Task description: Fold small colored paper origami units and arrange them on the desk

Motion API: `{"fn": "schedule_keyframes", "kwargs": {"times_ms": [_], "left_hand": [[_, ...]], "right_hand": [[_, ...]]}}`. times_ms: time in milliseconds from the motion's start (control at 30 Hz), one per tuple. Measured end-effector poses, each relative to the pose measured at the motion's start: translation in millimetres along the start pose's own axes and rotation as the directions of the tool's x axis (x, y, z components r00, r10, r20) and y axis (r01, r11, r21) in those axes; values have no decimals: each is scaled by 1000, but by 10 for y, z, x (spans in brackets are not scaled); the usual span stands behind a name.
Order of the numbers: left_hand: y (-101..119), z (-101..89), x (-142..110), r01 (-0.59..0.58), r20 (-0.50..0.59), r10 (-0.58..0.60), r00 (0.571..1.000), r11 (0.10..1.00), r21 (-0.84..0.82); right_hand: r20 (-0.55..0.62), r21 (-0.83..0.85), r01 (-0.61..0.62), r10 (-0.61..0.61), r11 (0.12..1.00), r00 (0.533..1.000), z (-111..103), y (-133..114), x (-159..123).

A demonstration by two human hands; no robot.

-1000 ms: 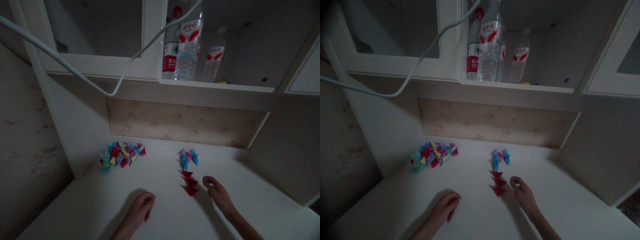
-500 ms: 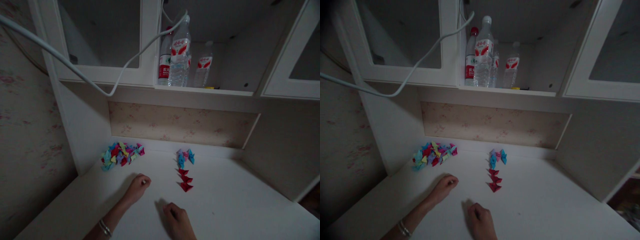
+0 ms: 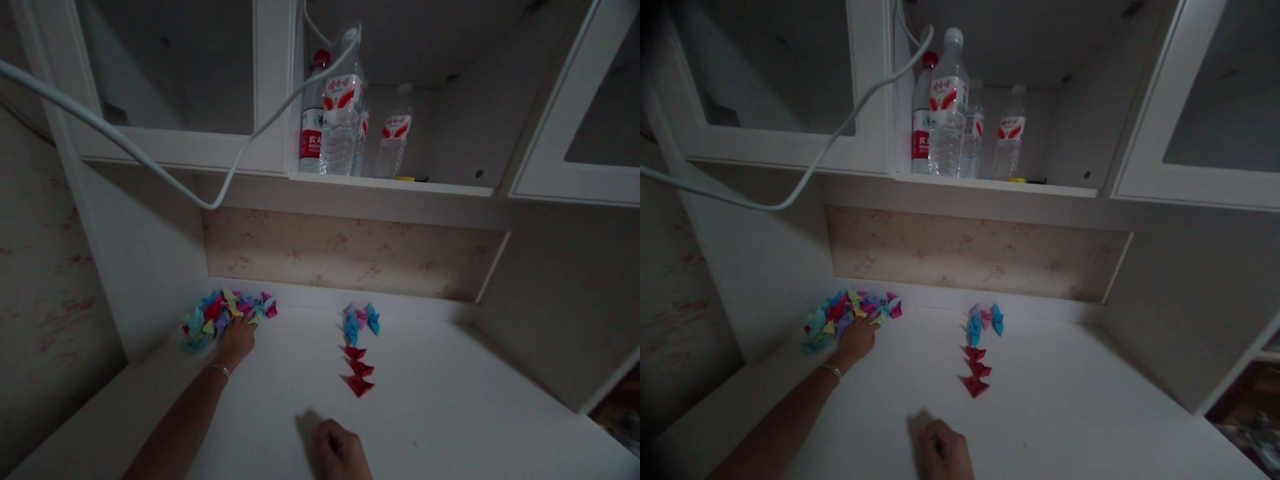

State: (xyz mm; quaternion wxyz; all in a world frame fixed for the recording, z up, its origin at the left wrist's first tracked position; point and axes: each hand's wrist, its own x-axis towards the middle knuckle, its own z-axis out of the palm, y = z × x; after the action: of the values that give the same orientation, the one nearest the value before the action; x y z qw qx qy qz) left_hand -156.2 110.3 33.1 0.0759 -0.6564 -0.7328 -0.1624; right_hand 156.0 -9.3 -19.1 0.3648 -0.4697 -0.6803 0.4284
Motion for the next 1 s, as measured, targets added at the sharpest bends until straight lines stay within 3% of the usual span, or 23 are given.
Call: {"fn": "schedule_keyframes", "kwargs": {"times_ms": [167,333,533,600,700,800,867,1000], "left_hand": [[44,-4,-17,-7,-26,6,1000,999,-42],[173,-88,-137,-27,-63,15,998,978,-207],[515,-241,-615,-57,-26,50,998,887,-458],[668,-316,-860,-38,-3,44,999,832,-554],[907,-415,-1212,82,93,-13,996,600,-796],[1103,-425,-1441,162,157,-47,986,440,-883],[1187,-372,-1509,182,169,-67,983,381,-907],[1245,-248,-1529,187,169,-81,982,349,-918]], "right_hand": [[11,13,-9,8,1000,1000,-31,-84,-10],[11,36,-19,19,999,1000,-53,-142,-17],[-17,197,-34,38,980,999,-97,-229,-35],[-35,313,-43,57,949,998,-104,-245,-32],[-41,492,-88,124,866,991,-65,-239,3],[-15,612,-119,162,782,987,42,-243,80],[-26,634,-98,148,767,989,122,-270,140],[-67,549,-39,90,835,994,181,-334,219]]}}
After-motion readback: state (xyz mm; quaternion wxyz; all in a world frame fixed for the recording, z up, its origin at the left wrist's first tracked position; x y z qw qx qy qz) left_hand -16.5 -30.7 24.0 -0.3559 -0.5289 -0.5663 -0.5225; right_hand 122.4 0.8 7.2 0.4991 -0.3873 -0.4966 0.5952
